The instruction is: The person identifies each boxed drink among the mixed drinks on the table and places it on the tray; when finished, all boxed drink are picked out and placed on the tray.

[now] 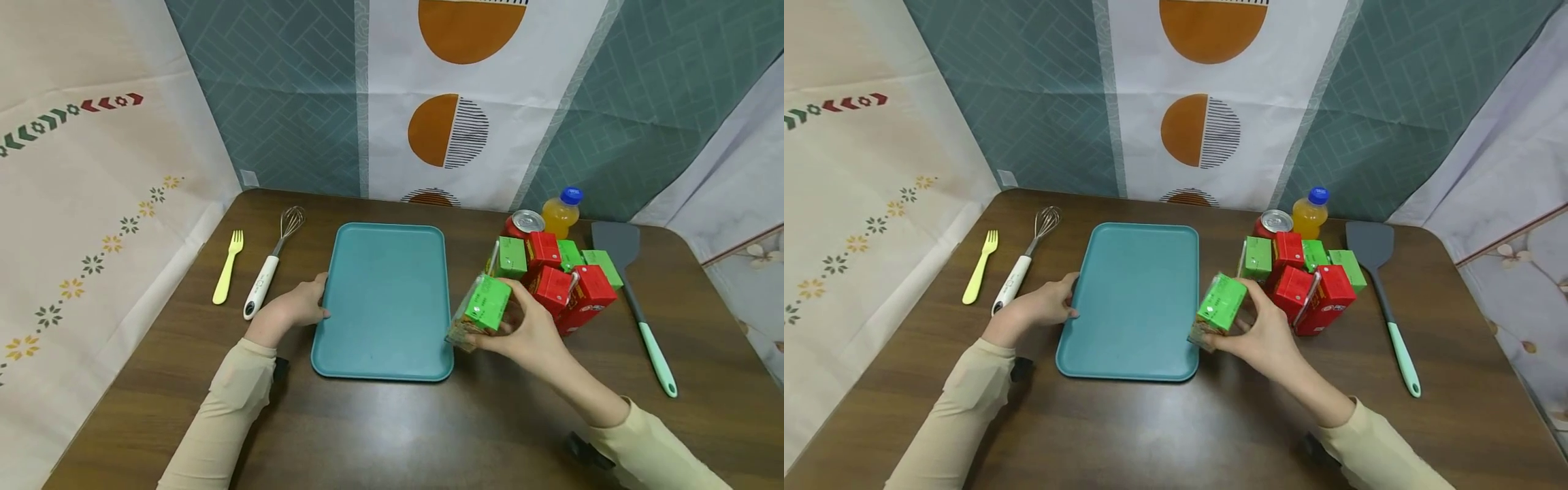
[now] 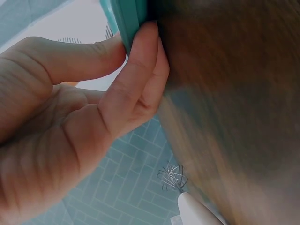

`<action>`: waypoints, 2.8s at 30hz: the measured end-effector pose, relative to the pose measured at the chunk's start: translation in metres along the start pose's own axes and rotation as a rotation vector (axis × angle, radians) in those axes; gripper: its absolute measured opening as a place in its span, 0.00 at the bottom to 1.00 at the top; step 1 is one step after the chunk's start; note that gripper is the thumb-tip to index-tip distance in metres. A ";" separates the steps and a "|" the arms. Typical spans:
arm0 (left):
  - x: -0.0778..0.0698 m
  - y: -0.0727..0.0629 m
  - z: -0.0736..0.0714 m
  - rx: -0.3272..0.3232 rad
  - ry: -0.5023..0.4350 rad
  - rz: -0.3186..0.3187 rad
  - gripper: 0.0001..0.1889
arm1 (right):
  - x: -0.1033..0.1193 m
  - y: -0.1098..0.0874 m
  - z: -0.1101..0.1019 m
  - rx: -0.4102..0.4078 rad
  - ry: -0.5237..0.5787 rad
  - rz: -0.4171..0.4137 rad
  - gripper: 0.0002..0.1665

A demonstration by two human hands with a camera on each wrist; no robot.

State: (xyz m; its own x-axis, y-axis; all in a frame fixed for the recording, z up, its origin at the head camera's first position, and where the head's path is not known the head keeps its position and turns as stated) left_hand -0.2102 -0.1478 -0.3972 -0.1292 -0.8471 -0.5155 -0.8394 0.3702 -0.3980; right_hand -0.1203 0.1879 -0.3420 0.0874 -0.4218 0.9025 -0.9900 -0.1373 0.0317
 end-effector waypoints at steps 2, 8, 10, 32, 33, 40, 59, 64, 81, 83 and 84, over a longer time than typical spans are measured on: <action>0.001 0.000 0.000 0.003 -0.005 0.002 0.41 | 0.004 0.013 0.009 0.014 0.029 0.017 0.46; 0.003 -0.002 -0.001 0.008 -0.021 -0.008 0.41 | 0.022 0.055 0.036 0.070 0.162 0.059 0.48; 0.003 -0.002 -0.002 0.007 -0.017 -0.008 0.41 | 0.028 0.070 0.045 0.079 0.161 0.066 0.49; -0.004 0.002 0.000 0.020 -0.018 -0.011 0.41 | 0.025 0.190 0.131 0.173 -0.017 0.116 0.54; -0.004 0.002 0.000 0.020 -0.016 -0.011 0.41 | 0.025 0.192 0.133 0.176 -0.019 0.119 0.55; -0.001 0.001 -0.001 0.017 -0.018 -0.029 0.41 | 0.025 0.203 0.148 0.228 0.027 0.065 0.56; 0.000 0.002 -0.002 0.018 -0.001 -0.033 0.42 | 0.021 0.131 0.097 0.310 -0.182 -0.175 0.53; 0.001 0.000 -0.004 0.018 0.004 -0.036 0.42 | 0.031 0.097 0.072 0.306 -0.238 -0.269 0.52; 0.000 0.000 -0.003 0.014 0.007 -0.024 0.41 | 0.023 0.012 -0.037 0.096 -0.502 -0.299 0.49; -0.001 0.000 -0.002 0.017 0.001 -0.024 0.41 | 0.019 0.006 -0.049 0.059 -0.525 -0.311 0.49; -0.001 0.000 -0.001 0.019 -0.002 -0.025 0.41 | 0.017 0.004 -0.055 0.042 -0.541 -0.319 0.49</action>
State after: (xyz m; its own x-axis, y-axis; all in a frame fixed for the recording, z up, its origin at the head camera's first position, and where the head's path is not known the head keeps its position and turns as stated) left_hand -0.2110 -0.1471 -0.3955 -0.1070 -0.8556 -0.5065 -0.8323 0.3558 -0.4251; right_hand -0.1284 0.2290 -0.3030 0.4325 -0.7465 0.5056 -0.9016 -0.3621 0.2366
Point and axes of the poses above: each hand's wrist, its own y-axis towards the middle knuckle, its own z-axis out of the palm, x = y × z, the point moved 3 cm from there along y, towards the middle knuckle, and after that the axes turned 1 degree about z, right-handed, at the moved point
